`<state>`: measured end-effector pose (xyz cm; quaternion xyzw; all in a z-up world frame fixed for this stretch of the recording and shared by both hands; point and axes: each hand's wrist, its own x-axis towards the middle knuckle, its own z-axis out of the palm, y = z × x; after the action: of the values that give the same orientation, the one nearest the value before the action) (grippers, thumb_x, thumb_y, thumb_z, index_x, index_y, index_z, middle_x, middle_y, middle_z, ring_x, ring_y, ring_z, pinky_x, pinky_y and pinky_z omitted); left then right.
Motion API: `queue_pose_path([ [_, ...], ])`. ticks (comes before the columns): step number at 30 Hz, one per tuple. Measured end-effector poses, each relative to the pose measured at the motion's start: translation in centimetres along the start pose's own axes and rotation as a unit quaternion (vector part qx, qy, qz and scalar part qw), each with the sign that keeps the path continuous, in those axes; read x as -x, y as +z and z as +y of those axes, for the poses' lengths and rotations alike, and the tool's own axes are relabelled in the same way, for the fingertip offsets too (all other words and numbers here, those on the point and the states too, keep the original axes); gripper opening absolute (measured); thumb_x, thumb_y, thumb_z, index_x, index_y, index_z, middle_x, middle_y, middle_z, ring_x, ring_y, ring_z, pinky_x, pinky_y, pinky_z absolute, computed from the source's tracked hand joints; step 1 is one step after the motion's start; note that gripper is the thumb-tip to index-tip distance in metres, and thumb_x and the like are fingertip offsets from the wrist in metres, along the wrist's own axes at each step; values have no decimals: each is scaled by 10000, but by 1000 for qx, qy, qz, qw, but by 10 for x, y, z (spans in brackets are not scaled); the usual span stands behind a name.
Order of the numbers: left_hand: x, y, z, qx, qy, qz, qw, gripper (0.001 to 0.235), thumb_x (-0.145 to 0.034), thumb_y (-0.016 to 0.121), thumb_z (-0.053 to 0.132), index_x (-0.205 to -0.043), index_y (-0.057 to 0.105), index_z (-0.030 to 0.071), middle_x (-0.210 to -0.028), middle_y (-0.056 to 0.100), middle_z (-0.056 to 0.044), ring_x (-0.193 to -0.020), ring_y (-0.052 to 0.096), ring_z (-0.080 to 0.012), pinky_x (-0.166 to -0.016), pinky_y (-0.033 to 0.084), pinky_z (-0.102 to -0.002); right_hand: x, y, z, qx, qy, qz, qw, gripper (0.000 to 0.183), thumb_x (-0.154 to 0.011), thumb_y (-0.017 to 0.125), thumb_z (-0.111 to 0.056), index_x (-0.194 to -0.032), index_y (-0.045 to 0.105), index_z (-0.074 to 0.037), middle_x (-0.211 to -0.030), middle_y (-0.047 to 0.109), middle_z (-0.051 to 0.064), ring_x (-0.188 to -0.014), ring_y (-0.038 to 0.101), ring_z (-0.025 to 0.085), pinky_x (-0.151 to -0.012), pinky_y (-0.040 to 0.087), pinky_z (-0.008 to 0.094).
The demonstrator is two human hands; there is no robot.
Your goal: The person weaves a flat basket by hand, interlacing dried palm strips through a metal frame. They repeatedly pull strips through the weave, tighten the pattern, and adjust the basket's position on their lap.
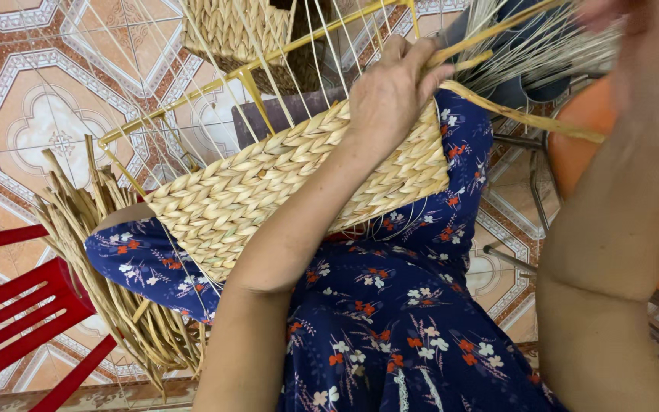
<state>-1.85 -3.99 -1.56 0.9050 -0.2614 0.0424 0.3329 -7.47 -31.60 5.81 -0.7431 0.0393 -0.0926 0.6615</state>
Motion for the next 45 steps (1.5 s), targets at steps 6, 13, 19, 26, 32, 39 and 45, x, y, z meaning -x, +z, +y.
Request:
queue_pose_path([
  [6,-2,2,-19,168,-104,-10,980,366,-1047,586,437,-1056,740,105,-670,712,-37,-554,695,-136,-560,551,-330,2,92,-11,263,-62,-166,948,333,-1008,788,-226,-1162,628,22,-1121,717,147,-1035,695,259,-924,554,391],
  [13,-1,-3,-22,278,-180,-71,941,448,-1020,540,423,-897,688,18,-612,702,-46,-508,749,-111,-488,587,-303,-3,107,-13,459,-74,-224,856,260,-946,808,-189,-1153,717,-61,-1052,747,121,-918,716,265,-834,560,404],
  [19,-4,-7,-22,297,-175,-76,936,481,-1026,539,429,-857,658,-5,-605,690,-45,-498,745,-117,-472,587,-298,-33,92,-5,432,-57,-264,860,171,-1034,727,-156,-1187,753,-85,-1015,757,106,-874,729,231,-766,561,369],
  [26,-3,-13,-20,326,-181,-84,924,441,-1022,524,418,-994,693,11,-560,650,-48,-461,719,-122,-457,569,-311,-51,103,38,426,-5,-277,861,163,-968,758,-187,-1124,782,-149,-932,765,80,-795,718,212,-740,547,380],
  [32,-1,-11,-21,228,-76,-76,968,166,-1000,537,162,-1072,617,36,-771,688,-128,-634,752,-215,-572,622,-336,-42,111,45,472,-175,-214,837,82,-995,818,-211,-1044,778,-159,-866,727,46,-829,681,245,-788,530,408],
  [39,-7,-1,-17,137,-127,-96,978,212,-939,558,19,-1139,488,30,-922,693,-238,-786,748,-352,-634,630,-414,-14,115,55,460,-249,-77,849,249,-890,849,-89,-1067,676,-62,-973,676,32,-968,648,259,-948,429,462],
  [45,-22,-21,-16,282,-242,-133,919,306,-926,608,89,-1198,487,18,-862,748,-183,-526,788,-232,-467,606,-314,1,129,78,272,-135,-75,950,291,-1018,684,29,-1294,661,-61,-1061,713,43,-968,660,182,-1021,485,367],
])
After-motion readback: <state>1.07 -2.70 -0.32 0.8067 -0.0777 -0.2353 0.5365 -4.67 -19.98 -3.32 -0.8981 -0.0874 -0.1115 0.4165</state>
